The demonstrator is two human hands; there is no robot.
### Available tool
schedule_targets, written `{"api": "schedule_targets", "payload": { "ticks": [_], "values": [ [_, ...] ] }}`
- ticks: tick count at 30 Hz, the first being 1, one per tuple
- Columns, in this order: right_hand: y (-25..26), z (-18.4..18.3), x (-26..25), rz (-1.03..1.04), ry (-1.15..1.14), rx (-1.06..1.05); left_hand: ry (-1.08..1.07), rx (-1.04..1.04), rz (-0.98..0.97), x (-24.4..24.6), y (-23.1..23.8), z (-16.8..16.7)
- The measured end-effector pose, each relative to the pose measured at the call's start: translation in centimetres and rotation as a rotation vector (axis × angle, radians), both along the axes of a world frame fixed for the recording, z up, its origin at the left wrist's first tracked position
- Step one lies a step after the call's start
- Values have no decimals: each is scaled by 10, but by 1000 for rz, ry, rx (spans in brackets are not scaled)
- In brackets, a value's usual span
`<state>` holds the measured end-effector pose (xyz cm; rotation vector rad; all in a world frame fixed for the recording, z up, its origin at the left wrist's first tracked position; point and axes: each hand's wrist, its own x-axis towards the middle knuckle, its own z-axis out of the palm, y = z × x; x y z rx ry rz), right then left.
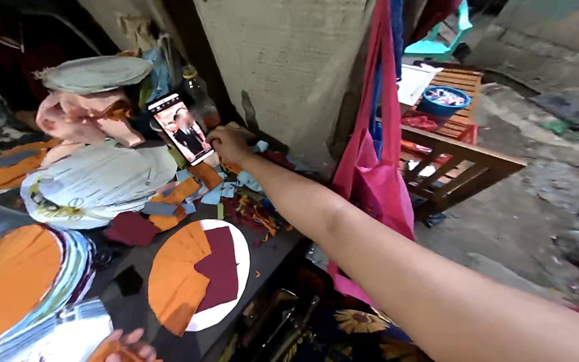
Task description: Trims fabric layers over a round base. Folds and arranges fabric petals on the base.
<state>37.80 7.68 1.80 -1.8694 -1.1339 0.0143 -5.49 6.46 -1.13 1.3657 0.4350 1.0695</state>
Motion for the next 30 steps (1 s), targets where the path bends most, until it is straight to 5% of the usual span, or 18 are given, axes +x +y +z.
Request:
{"api": "schedule_targets", "payload": {
  "ticks": [9, 30],
  "values": [
    [2, 2, 0, -31, -22, -63, -17, -35, 220, 13, -18, 5],
    [2, 3, 0, -52, -2, -80, -28, -40, 208, 17, -17, 4]
  ]
}}
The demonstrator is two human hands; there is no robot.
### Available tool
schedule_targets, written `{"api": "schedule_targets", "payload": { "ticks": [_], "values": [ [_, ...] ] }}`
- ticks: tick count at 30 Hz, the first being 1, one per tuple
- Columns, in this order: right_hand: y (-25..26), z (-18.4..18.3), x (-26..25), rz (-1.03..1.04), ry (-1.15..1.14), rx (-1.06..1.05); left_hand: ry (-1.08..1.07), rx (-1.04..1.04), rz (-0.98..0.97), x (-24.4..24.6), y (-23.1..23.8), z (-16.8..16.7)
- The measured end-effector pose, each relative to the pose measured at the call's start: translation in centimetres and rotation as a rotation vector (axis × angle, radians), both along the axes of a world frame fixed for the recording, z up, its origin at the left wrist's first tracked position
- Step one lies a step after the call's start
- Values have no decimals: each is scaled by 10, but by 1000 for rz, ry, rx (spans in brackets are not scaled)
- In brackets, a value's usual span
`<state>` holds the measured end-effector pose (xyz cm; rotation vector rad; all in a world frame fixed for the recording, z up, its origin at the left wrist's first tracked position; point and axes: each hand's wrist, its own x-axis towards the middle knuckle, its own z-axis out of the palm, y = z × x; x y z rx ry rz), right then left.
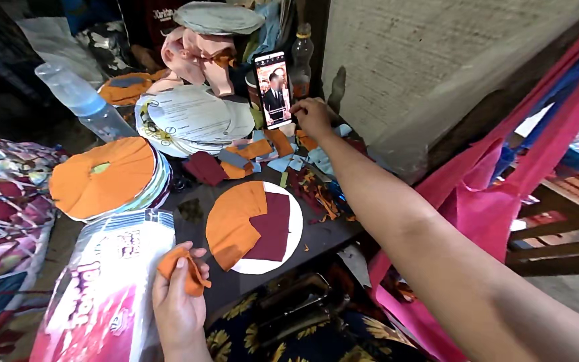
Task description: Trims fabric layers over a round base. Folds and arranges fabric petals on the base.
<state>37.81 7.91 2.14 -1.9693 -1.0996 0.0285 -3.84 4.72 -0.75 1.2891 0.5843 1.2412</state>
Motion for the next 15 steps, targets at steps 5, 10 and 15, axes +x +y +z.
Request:
{"api": "schedule_targets", "payload": {
  "ticks": [5, 10, 15],
  "values": [
    [-1, 0, 1, 1, 1, -6, 17, -5, 14, 0, -1, 1],
    [1, -1, 1, -9, -53, -21, 11, -16, 12, 0, -1, 1],
    [1, -2, 0, 4, -99, -8, 7, -1, 7, 0, 0, 1]
  ]
}}
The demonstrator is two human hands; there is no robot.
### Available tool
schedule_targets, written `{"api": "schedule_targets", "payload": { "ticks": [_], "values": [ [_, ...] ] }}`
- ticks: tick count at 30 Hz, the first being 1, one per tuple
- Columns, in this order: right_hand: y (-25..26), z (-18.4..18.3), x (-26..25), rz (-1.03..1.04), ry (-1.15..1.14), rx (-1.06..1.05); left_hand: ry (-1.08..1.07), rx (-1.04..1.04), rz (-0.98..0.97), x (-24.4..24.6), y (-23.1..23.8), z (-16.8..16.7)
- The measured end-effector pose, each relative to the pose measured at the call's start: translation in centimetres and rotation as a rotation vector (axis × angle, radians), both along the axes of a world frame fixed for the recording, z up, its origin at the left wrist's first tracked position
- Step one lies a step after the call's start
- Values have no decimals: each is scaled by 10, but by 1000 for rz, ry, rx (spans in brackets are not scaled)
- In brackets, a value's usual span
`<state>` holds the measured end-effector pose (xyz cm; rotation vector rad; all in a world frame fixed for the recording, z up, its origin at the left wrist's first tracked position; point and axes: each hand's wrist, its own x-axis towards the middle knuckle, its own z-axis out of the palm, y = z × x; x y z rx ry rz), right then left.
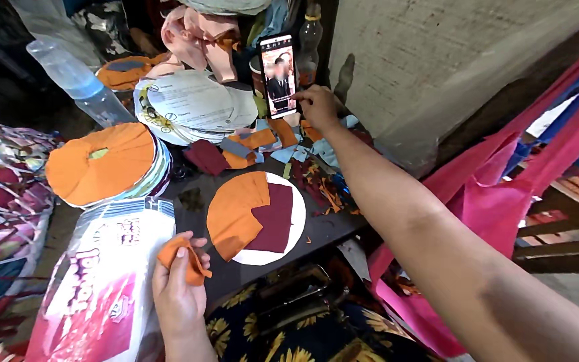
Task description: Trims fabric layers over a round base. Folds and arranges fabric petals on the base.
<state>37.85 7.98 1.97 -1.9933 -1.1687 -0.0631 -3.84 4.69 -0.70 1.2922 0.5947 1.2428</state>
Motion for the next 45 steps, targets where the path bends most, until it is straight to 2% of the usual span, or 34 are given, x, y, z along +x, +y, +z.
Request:
{"api": "schedule_targets", "payload": {
  "ticks": [20, 27, 45],
  "values": [
    [-1, 2, -3, 56, -96, -107, -7, 8, -5, 0, 0, 0],
    [3, -1, -2, 25, -31, -39, -14, 19, -12, -1, 0, 0],
    [4, -3, 1, 21, -65, -51, -8, 9, -8, 0, -1, 1]
  ]
}}
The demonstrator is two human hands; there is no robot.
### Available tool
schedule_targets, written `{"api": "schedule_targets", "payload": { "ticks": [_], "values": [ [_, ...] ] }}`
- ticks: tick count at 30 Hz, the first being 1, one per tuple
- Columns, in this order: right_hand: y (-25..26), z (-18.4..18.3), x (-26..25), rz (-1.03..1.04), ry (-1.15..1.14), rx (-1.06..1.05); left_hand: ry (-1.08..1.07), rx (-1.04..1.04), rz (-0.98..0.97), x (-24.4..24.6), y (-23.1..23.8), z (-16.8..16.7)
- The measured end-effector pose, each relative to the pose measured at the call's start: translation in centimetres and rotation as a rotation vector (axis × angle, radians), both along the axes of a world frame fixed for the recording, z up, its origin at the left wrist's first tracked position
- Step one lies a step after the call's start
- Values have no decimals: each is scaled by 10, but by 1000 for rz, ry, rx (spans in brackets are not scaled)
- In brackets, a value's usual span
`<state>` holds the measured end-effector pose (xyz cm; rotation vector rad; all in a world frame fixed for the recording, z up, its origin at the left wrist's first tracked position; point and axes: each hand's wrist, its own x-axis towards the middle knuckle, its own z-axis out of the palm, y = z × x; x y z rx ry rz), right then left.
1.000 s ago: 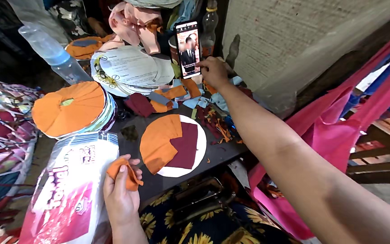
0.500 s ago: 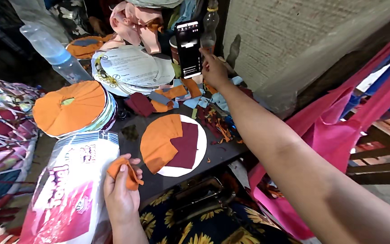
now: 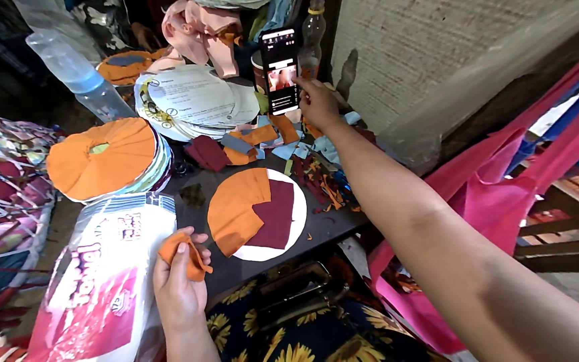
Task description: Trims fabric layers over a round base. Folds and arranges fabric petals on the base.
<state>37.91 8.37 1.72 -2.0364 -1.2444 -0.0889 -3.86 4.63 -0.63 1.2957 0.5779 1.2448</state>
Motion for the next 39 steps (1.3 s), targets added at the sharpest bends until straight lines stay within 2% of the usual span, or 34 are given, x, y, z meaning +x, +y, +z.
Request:
{"api": "schedule_targets", "payload": {
  "ticks": [7, 13, 19, 22, 24, 26, 30, 34, 39],
  "values": [
    [-2, 5, -3, -2, 13, -57, 2, 3, -1, -1, 1, -1],
    [-7, 9, -5, -21, 50, 174, 16, -32, 19, 1, -1, 1],
    [-15, 74, -20, 21, 270, 501, -29, -198, 56, 1, -2, 15],
    [-29, 118, -50, 106, 330, 470, -122, -259, -34, -3, -7, 25],
    [-47, 128, -87, 230, 341, 420, -181, -309, -124, -2, -16, 31],
    [-75, 116, -131, 401, 317, 348, -233, -364, -213, 3, -28, 33],
    [-124, 55, -211, 622, 276, 289, -270, -421, -311, 7, -45, 25],
    [-153, 17, -248, 656, 375, 293, -301, -490, -329, 7, -59, 24],
    [-161, 7, -263, 644, 276, 242, -324, -490, -392, 5, -71, 29]
  ]
}}
